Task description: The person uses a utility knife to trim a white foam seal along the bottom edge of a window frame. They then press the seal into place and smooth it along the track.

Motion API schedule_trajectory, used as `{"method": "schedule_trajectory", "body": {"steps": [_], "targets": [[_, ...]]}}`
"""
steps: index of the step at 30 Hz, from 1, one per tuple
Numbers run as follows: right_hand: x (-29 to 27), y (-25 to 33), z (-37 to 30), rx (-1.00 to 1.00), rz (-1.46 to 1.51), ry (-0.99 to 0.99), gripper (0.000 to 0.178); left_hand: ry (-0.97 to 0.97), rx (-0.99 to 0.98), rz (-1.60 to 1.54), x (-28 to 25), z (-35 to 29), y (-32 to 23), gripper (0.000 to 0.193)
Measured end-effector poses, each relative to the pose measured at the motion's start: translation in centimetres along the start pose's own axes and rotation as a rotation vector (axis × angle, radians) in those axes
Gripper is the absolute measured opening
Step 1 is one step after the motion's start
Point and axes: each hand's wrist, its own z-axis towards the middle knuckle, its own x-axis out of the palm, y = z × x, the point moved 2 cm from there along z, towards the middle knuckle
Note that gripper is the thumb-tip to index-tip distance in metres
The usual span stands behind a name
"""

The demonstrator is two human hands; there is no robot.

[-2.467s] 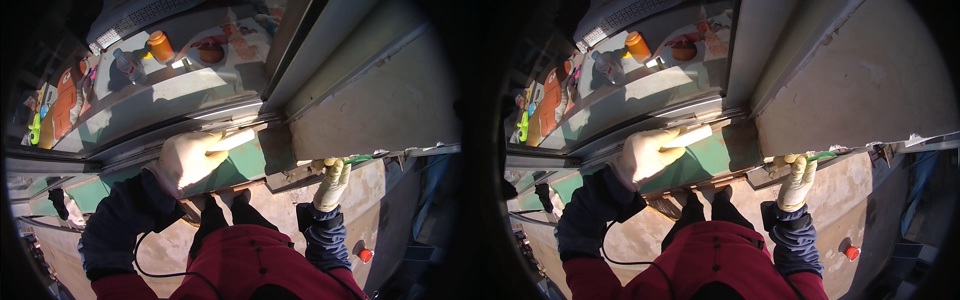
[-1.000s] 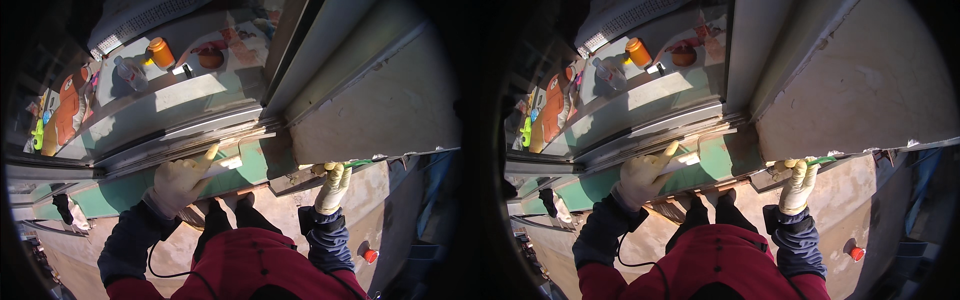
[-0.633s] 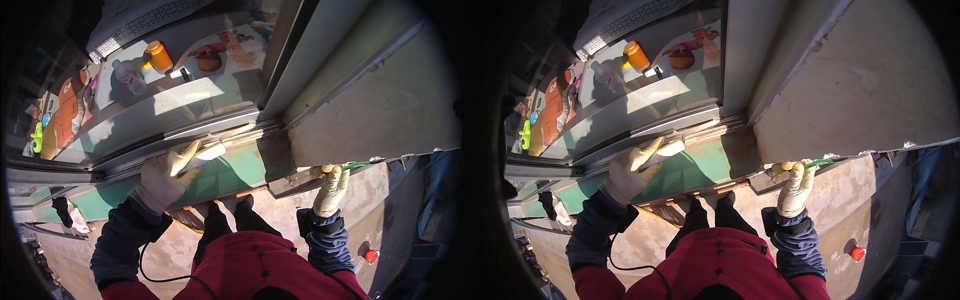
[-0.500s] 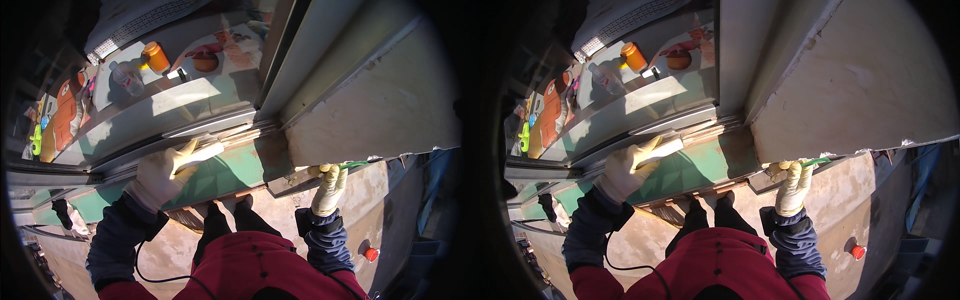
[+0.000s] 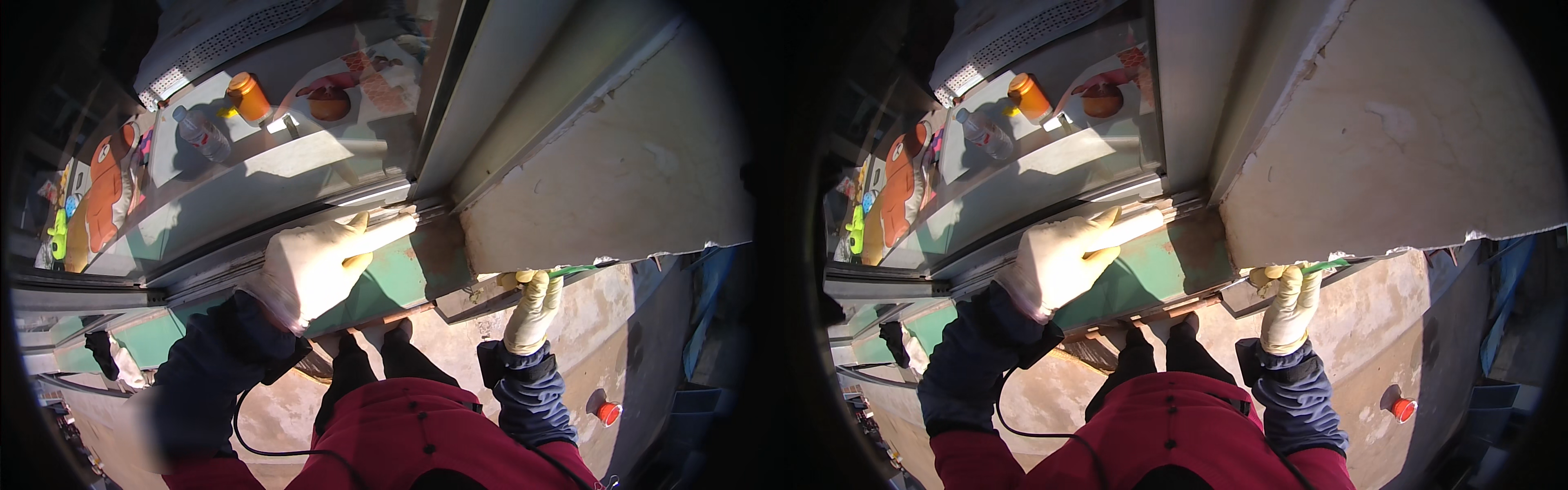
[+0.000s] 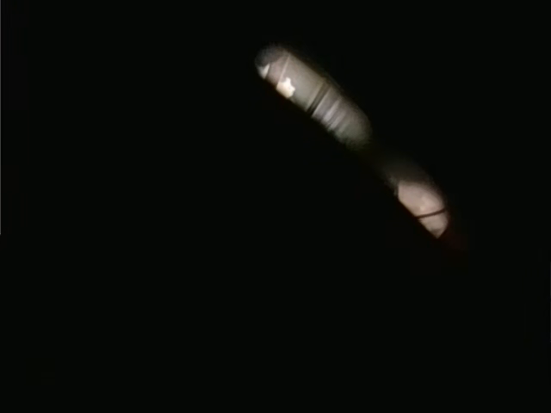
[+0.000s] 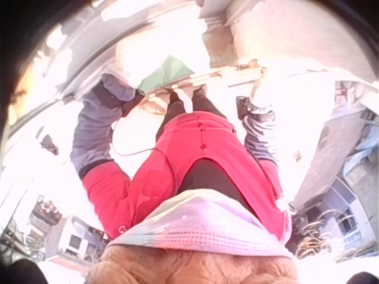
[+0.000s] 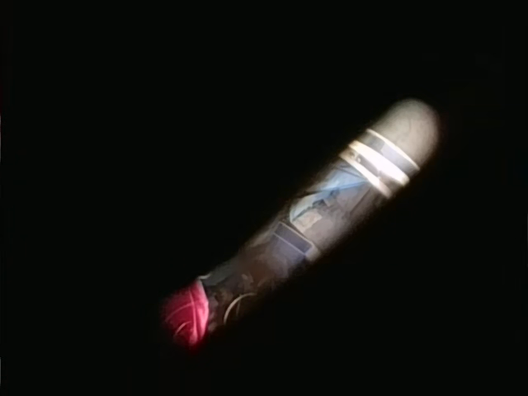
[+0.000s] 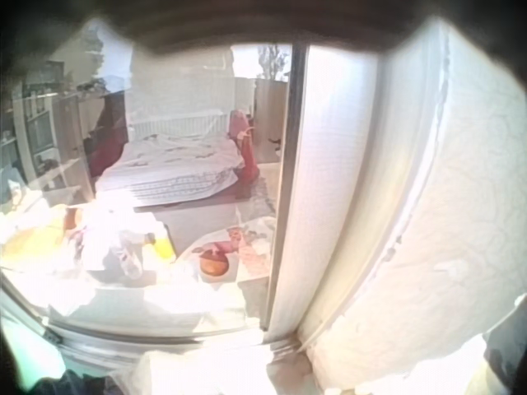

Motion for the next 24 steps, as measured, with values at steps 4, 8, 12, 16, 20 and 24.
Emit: {"method": "schedule_trajectory", "body": {"steps": [4,8,12,16,20,24], "targets": [[-0.3,-0.4,-0.1,-0.017,-0.013,0.016,0.028,0.022,-0.063,-0.084,0.2,0.6,0.2,0.042],[-0.6,-0.8,0.0,-0.043,-0.029,0.001,0.027,0.009,0.006,-0.097,0.3,0.9,1.2,0.041],[-0.6,-0.8,0.1,-0.037,-0.024,0.004,0.027,-0.065,0.116,-0.118,0.6,0.7,1.9,0.041],[-0.5,-0.8,0.1,-0.049,-0.036,0.012,0.027,-0.077,0.119,-0.055,0.6,0.3,2.1,0.042],[-0.8,-1.0,0.1,-0.049,-0.055,0.020,0.027,-0.057,0.136,-0.028,0.2,0.1,1.9,0.043],[-1.1,-1.3,0.0,-0.035,-0.038,0.010,0.027,-0.026,0.094,-0.002,-0.1,-0.4,2.2,0.044]]}}
